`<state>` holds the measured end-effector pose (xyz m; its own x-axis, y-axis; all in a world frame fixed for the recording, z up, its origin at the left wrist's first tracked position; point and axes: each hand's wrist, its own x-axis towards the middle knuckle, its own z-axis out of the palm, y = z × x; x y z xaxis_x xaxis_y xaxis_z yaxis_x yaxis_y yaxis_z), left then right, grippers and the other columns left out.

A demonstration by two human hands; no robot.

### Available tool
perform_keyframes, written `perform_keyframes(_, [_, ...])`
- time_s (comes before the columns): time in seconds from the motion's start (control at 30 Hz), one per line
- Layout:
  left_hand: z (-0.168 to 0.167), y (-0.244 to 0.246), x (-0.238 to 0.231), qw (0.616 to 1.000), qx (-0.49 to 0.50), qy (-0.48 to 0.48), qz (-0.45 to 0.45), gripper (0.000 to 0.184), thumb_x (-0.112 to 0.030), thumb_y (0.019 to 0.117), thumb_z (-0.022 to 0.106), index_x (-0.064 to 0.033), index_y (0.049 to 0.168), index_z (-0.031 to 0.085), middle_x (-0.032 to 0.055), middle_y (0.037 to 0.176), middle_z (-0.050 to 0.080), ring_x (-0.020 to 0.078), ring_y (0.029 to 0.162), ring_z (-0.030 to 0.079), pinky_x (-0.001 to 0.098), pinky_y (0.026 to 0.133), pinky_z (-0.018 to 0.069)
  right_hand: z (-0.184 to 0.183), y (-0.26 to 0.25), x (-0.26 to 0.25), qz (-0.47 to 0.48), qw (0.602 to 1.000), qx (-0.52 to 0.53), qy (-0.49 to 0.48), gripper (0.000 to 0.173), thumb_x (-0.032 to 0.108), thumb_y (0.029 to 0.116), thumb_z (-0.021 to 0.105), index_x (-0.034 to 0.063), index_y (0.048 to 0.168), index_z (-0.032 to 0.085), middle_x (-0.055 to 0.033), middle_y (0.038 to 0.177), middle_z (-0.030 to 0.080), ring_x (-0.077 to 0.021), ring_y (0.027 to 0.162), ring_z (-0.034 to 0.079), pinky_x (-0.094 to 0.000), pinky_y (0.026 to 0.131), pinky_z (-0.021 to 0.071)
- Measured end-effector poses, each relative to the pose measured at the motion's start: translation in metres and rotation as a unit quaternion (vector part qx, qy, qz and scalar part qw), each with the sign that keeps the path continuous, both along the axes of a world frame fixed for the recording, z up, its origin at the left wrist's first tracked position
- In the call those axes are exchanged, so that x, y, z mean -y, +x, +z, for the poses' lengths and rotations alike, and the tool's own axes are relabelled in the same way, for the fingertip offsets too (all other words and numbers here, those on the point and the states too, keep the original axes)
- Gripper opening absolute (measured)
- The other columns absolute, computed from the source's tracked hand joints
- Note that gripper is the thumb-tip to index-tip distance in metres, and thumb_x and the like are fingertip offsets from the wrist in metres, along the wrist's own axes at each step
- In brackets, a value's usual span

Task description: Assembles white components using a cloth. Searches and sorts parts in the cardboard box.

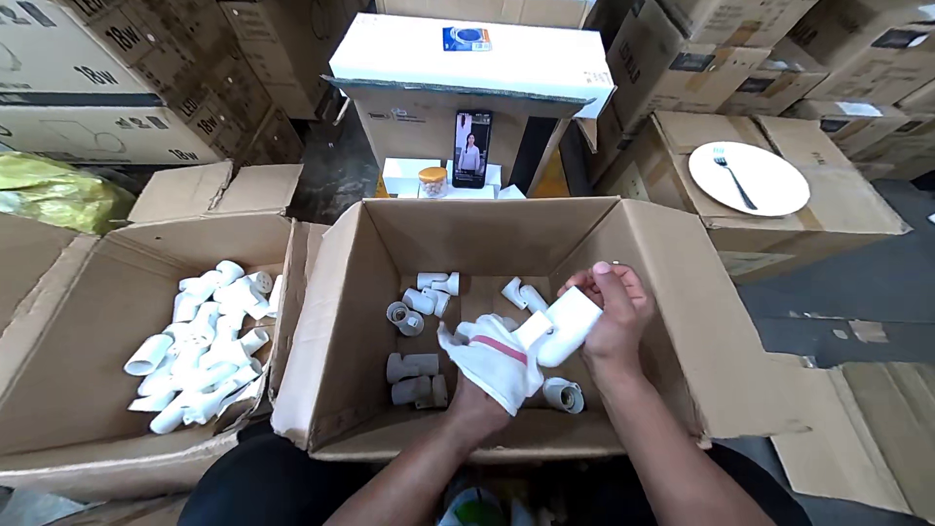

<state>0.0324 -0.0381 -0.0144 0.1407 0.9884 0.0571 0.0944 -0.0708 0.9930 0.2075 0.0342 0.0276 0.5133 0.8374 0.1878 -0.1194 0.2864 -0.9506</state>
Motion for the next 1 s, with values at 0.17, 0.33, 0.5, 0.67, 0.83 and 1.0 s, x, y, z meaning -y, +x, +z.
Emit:
perform_keyframes(0.17, [0.004, -0.005, -0.022, 0.971, 0.192, -0.13, 0.054, 0.024, -0.005, 0.0992, 0.053, 0.0056, 0.12, 0.06, 0.0063, 0.102, 0.07, 0.0064, 0.096, 0.067, 0.0258, 0.09, 0.0567, -0.001, -0.018, 0.01, 0.049, 0.996, 0.033, 0.064, 0.004, 0.013, 0.0959, 0.06, 0.0097, 0.094, 0.061, -0.0016, 0.073, 0.069, -0.0127, 0.062, 0.068, -0.0293, 0.06, 0.0606])
perform_keyframes(0.33, [0.016, -0.007, -0.039, 0.844, 0.418, -0.331, 0.049, 0.037, -0.021, 0.1111, 0.032, -0.0061, 0.093, 0.061, 0.0059, 0.071, 0.065, 0.0133, 0.065, 0.066, 0.0298, 0.062, 0.0588, 0.006, -0.007, 0.015, 0.119, 0.974, 0.128, 0.146, 0.013, 0.023, 0.0919, 0.075, 0.0146, 0.098, 0.068, 0.0006, 0.085, 0.072, -0.0123, 0.075, 0.071, -0.0301, 0.07, 0.0626])
perform_keyframes(0.5, [0.016, -0.009, -0.035, 0.824, 0.439, -0.352, -0.068, 0.045, -0.037, 0.1088, 0.034, -0.0079, 0.099, 0.066, 0.0093, 0.083, 0.072, 0.0179, 0.075, 0.071, 0.0357, 0.067, 0.0613, 0.016, 0.008, 0.01, 0.069, 0.971, 0.165, 0.161, 0.011, 0.026, 0.0953, 0.071, 0.017, 0.099, 0.068, 0.0014, 0.085, 0.072, -0.0133, 0.07, 0.071, -0.031, 0.064, 0.0628])
perform_keyframes(0.67, [0.015, -0.015, -0.032, 0.833, 0.464, -0.3, -0.031, 0.042, -0.03, 0.1071, 0.033, -0.0091, 0.096, 0.067, 0.0074, 0.082, 0.073, 0.0147, 0.078, 0.073, 0.0333, 0.071, 0.0621, 0.018, 0.012, 0.009, 0.063, 0.953, 0.243, 0.171, 0.013, 0.027, 0.0956, 0.071, 0.0166, 0.101, 0.066, 0.0046, 0.09, 0.071, -0.0088, 0.076, 0.07, -0.0271, 0.065, 0.0617])
perform_keyframes(0.83, [0.022, -0.013, -0.042, 0.897, 0.366, -0.242, 0.042, 0.04, -0.015, 0.1063, 0.025, -0.0099, 0.089, 0.061, 0.001, 0.073, 0.069, 0.0081, 0.069, 0.069, 0.0268, 0.066, 0.0602, 0.009, 0.007, 0.011, 0.061, 0.915, 0.347, 0.199, 0.014, 0.019, 0.0923, 0.071, 0.0087, 0.098, 0.062, 0.0011, 0.09, 0.069, -0.0043, 0.082, 0.067, -0.0222, 0.07, 0.0588])
perform_keyframes(1.0, [0.003, -0.017, -0.055, 0.938, 0.292, -0.156, 0.099, 0.012, -0.005, 0.0979, 0.049, -0.0022, 0.097, 0.06, 0.0066, 0.08, 0.067, 0.0138, 0.075, 0.068, 0.0327, 0.073, 0.0608, 0.004, 0.003, 0.012, 0.04, 0.893, 0.388, 0.223, 0.014, 0.017, 0.0923, 0.07, 0.0039, 0.094, 0.063, -0.0045, 0.089, 0.069, -0.0092, 0.083, 0.069, -0.0259, 0.072, 0.0606])
